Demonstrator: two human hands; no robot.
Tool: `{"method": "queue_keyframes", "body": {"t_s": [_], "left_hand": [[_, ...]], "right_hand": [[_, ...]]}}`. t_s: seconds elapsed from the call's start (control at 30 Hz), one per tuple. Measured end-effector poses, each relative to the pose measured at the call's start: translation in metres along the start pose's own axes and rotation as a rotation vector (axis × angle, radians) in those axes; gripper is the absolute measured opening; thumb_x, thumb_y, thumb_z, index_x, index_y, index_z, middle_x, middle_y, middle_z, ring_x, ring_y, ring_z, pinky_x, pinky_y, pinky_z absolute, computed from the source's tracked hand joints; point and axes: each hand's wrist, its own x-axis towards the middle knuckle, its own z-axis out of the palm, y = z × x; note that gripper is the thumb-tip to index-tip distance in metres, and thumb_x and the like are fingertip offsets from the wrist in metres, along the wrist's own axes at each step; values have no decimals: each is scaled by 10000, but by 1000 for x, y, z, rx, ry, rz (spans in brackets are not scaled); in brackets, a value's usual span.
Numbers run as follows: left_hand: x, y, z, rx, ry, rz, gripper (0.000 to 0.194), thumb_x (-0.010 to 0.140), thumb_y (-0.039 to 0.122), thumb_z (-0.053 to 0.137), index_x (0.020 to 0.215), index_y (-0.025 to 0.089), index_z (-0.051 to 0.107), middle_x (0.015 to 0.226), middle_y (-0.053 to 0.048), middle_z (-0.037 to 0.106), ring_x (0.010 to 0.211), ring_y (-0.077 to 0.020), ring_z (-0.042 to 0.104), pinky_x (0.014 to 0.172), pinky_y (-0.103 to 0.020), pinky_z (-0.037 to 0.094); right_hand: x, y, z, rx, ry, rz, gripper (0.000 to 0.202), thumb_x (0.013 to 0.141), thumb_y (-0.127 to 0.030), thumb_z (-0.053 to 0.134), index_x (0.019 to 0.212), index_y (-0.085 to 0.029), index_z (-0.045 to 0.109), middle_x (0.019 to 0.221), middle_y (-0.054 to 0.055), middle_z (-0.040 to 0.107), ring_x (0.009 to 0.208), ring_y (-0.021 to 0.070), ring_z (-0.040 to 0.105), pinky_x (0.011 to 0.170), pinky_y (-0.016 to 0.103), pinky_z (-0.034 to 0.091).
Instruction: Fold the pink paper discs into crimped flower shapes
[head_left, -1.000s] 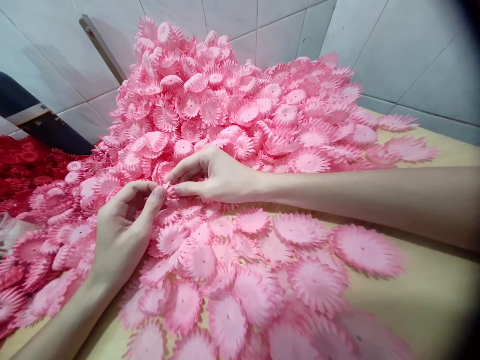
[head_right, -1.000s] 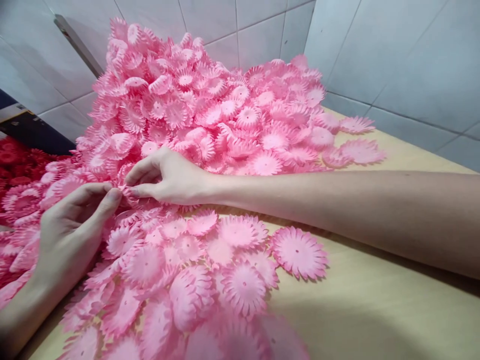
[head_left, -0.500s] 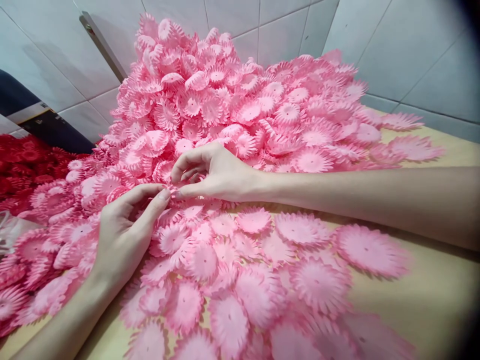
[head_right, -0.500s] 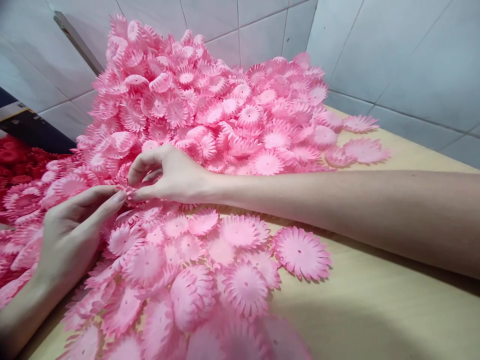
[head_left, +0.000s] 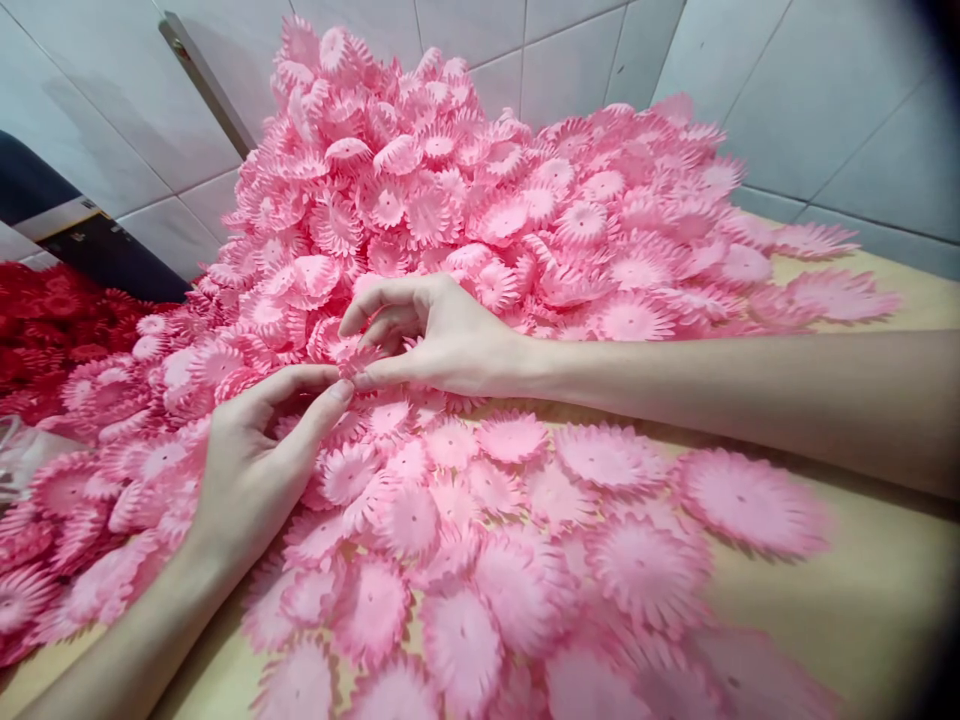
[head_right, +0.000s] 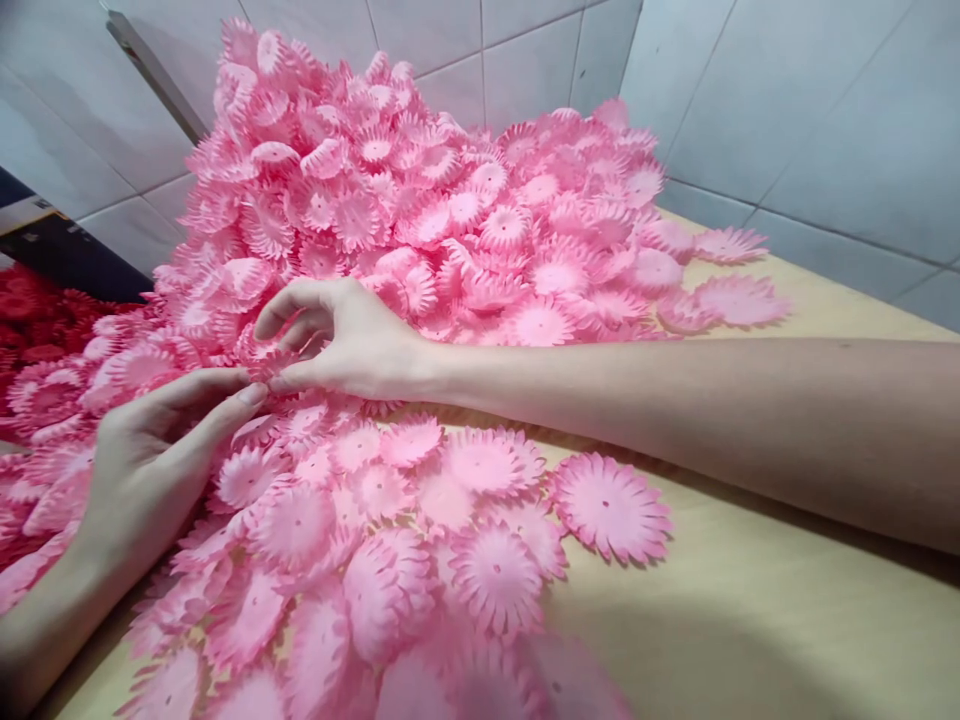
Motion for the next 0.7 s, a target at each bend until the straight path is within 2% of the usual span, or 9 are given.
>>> {"method": "queue_keyframes", "body": {"t_s": [0.17, 0.3, 0.5, 0.7], "left_hand": [[1, 3, 0, -28, -11, -13, 134, 799, 360, 682, 870, 267, 746, 854, 43, 751, 769, -122, 673, 712, -193, 495], [1, 3, -1, -27, -17, -12, 157, 801, 377, 677, 881, 260, 745, 844, 36, 749, 774, -130, 677, 712, -201, 497], [1, 2, -1, -50, -20, -18, 142, 805, 367, 678, 853, 250, 741, 820, 43, 745, 743, -115, 673, 695, -180, 499], [1, 1, -2, -141, -10, -35, 123, 824, 274, 630, 788, 245, 744, 799, 54, 743, 758, -100, 677, 726, -149, 508]], "right_hand": [[-2, 0, 1, -24, 1, 10, 147, 726, -87, 698, 818, -126, 589, 782, -1, 622, 746, 110, 638, 670, 235, 516], [-2, -1, 4, -88, 12, 7, 150, 745, -117, 698, 807, -124, 562, 729, -7, 622, 700, 106, 614, 633, 237, 484], [-5, -5, 9, -133, 11, 53, 227, 833, -87, 605, 841, -204, 411, 572, -93, 514, 528, 69, 473, 517, 216, 381], [-4, -5, 9, -143, -27, 18, 201, 842, -37, 567, 779, -186, 448, 665, -59, 502, 551, 67, 485, 516, 223, 386]]}}
